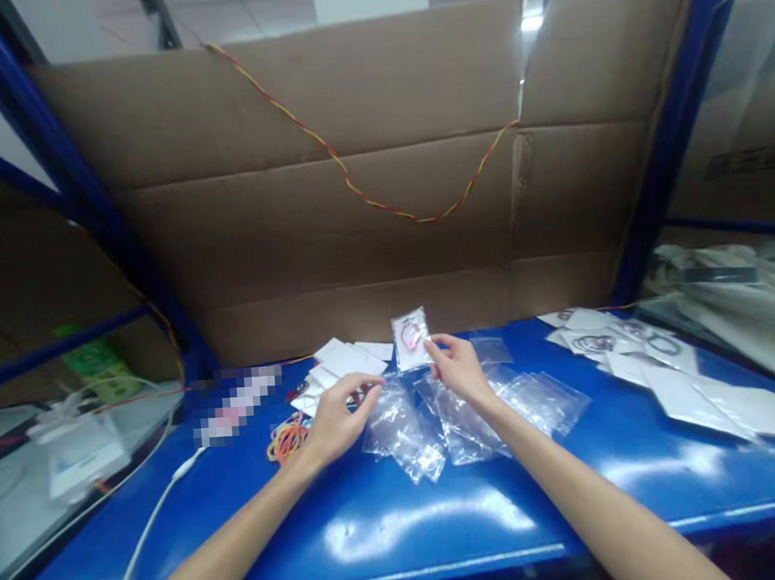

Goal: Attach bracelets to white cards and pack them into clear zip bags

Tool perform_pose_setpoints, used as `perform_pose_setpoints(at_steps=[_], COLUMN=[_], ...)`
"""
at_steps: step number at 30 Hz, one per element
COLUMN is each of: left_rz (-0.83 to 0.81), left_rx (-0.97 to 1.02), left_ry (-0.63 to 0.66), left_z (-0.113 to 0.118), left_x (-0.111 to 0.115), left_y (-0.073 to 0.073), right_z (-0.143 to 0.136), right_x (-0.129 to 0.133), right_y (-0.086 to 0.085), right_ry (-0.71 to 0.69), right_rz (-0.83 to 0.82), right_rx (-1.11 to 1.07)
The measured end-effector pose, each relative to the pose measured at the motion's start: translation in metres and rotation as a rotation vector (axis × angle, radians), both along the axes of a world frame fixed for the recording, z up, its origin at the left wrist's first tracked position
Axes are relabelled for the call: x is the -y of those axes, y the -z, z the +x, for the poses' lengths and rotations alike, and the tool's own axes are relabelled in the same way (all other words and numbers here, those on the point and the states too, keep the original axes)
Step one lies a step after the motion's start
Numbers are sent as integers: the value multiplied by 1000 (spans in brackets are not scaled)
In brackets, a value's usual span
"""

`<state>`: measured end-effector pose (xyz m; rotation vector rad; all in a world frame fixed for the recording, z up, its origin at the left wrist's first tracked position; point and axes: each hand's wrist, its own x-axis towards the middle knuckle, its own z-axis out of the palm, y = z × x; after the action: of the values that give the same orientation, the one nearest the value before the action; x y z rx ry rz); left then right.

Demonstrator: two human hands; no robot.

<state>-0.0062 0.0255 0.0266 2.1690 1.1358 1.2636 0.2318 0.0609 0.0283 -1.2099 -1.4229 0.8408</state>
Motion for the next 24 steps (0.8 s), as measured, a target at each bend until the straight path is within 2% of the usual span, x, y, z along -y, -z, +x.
perform_pose_setpoints(at_steps=[5, 10, 17, 24], left_rz=[99, 105, 24, 8], left_rx=[-210, -389, -457, -400], left_ry=[192, 216, 269, 270], left_z=[2, 1, -2, -5], left_x=[8, 8, 5, -1], left_y=[-3, 0, 8, 12], right_z=[5, 12, 22, 23], right_x=[-9, -14, -18, -18], right_y=[7, 11, 16, 18], right_ry=[0, -1, 19, 36], right_rz=[41, 112, 152, 175], right_rx=[106, 252, 391, 428])
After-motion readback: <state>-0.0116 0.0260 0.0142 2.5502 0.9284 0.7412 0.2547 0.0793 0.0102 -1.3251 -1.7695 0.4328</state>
